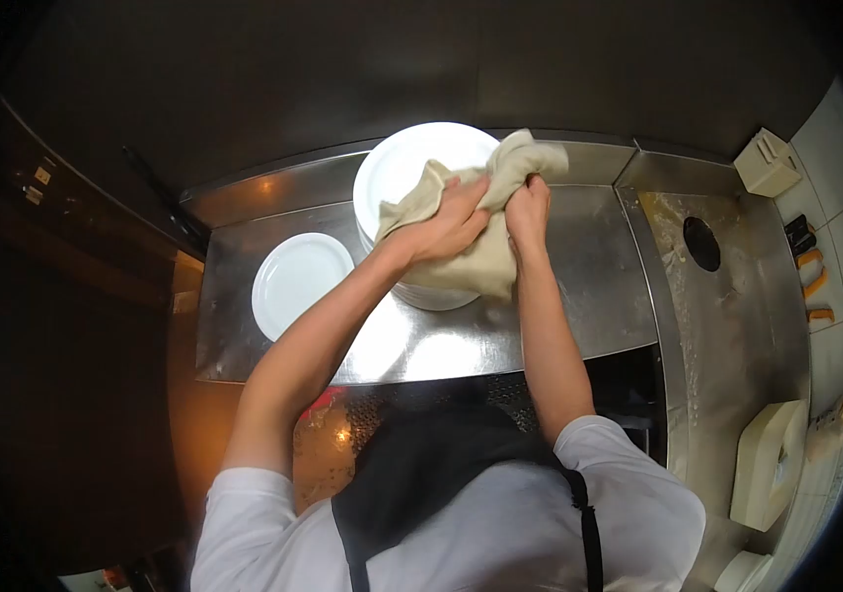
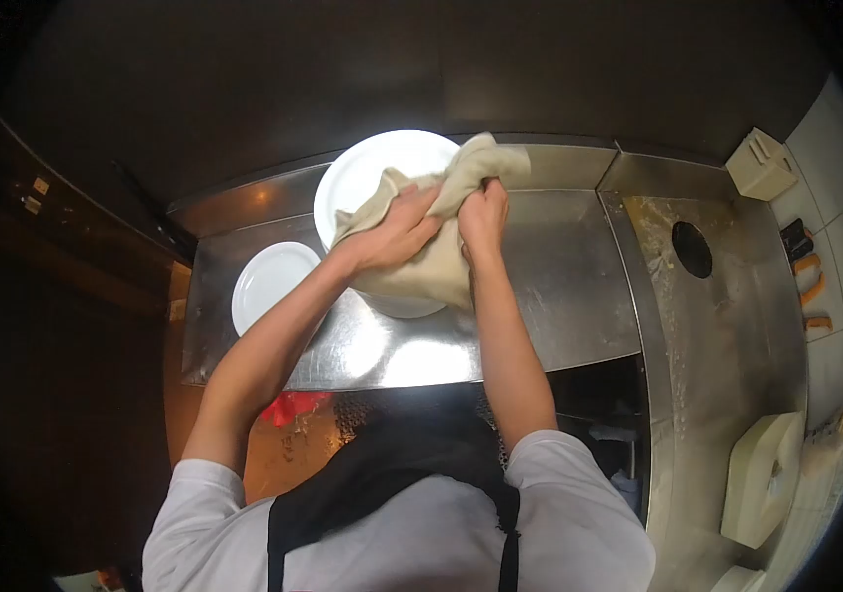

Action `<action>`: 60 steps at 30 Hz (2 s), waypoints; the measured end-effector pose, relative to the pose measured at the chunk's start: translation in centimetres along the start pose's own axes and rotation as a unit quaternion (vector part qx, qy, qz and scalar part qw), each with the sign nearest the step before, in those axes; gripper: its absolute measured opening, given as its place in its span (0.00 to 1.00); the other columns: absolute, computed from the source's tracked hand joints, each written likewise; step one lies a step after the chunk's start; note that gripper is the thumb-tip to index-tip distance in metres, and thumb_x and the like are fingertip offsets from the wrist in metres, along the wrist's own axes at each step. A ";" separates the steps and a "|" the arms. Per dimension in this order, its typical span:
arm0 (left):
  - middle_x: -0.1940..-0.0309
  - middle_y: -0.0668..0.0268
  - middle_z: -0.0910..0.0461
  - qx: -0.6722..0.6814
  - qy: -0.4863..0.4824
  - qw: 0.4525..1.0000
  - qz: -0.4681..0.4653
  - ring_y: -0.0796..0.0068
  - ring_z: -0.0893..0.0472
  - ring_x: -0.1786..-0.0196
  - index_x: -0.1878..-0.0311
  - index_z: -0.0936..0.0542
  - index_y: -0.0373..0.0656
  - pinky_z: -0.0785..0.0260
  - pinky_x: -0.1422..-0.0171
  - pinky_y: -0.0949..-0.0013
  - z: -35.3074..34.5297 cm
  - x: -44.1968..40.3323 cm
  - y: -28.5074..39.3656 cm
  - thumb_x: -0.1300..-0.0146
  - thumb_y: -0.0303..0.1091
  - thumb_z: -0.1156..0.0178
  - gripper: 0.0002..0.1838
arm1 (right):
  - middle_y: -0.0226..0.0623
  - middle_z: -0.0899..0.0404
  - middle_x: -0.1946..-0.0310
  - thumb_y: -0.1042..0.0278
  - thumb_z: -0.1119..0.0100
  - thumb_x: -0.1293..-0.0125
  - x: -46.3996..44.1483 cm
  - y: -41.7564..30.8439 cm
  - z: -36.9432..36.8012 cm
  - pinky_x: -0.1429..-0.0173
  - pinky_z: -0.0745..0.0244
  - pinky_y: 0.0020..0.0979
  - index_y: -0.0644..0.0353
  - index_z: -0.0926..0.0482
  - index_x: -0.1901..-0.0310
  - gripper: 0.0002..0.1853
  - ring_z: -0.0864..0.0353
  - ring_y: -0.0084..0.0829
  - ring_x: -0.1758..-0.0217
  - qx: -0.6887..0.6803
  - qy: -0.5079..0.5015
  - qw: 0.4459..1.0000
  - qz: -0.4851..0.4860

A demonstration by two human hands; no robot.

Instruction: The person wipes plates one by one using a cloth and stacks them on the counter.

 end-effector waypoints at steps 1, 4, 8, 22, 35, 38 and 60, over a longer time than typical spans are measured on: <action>0.40 0.47 0.29 0.026 -0.054 0.996 0.059 0.50 0.32 0.34 0.35 0.36 0.35 0.47 0.26 0.56 -0.1 1.6 -0.1 0.34 0.37 0.54 0.26 | 0.49 0.20 0.52 0.68 0.52 0.33 0.1 1.2 -0.3 0.42 0.31 0.39 0.66 0.25 0.48 0.16 0.21 0.46 0.47 -0.034 -0.004 0.999 -0.008; 0.43 0.49 0.25 0.229 -0.079 0.951 0.190 0.54 0.25 0.39 0.37 0.33 0.33 0.36 0.32 0.58 1.5 6.8 2.6 0.33 0.39 0.54 0.25 | 0.52 0.21 0.54 0.58 0.36 0.42 0.0 -1.8 -0.3 0.45 0.29 0.38 0.66 0.26 0.52 0.22 0.21 0.45 0.50 0.138 -0.081 0.986 0.039; 0.41 0.52 0.26 0.748 0.208 0.607 0.169 0.59 0.25 0.40 0.37 0.33 0.33 0.34 0.33 0.57 2.3 13.8 -0.1 0.30 0.42 0.56 0.25 | 0.53 0.20 0.61 0.50 0.29 0.51 -2.8 -3.7 0.0 0.52 0.25 0.38 0.67 0.27 0.58 0.29 0.19 0.44 0.57 0.346 -0.187 0.919 0.040; 0.49 0.52 0.24 -0.026 0.483 0.874 -0.048 0.58 0.22 0.47 0.43 0.26 0.36 0.29 0.40 0.58 15.4 21.9 2.6 0.31 0.30 0.50 0.15 | 0.38 0.17 0.64 0.66 0.37 0.37 1.5 -12.1 1.0 0.62 0.20 0.29 0.68 0.20 0.54 0.15 0.17 0.24 0.65 -0.062 -0.136 0.986 0.074; 0.60 0.62 0.19 0.004 0.163 0.987 0.004 0.67 0.18 0.58 0.50 0.27 0.38 0.26 0.54 0.63 20.7 20.1 2.1 0.48 0.25 0.36 0.20 | 0.44 0.18 0.68 0.71 0.37 0.44 20.4 -20.5 -6.4 0.60 0.24 0.34 0.63 0.20 0.61 0.10 0.18 0.39 0.67 0.236 -0.264 0.887 0.296; 0.51 0.64 0.23 0.413 0.333 0.846 0.048 0.69 0.22 0.49 0.43 0.27 0.36 0.28 0.43 0.63 16.7 24.6 -5.4 0.31 0.37 0.44 0.19 | 0.38 0.17 0.71 0.65 0.39 0.36 21.4 -20.9 -5.7 0.65 0.25 0.27 0.65 0.19 0.60 0.11 0.19 0.24 0.71 0.005 -0.176 0.963 0.204; 0.48 0.62 0.22 0.709 0.413 0.533 0.205 0.66 0.24 0.44 0.46 0.25 0.42 0.31 0.37 0.57 6.8 45.3 -6.0 0.28 0.38 0.55 0.16 | 0.44 0.17 0.62 0.64 0.46 0.31 34.2 -10.2 -17.6 0.54 0.25 0.32 0.70 0.25 0.48 0.17 0.18 0.30 0.60 -0.060 -0.156 0.986 0.011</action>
Point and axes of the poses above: each hand's wrist, its own x-axis away from the middle knuckle, its own z-axis out of the back of the hand, y = z × x, the point moved 5 cm from there along -x, towards the middle knuckle
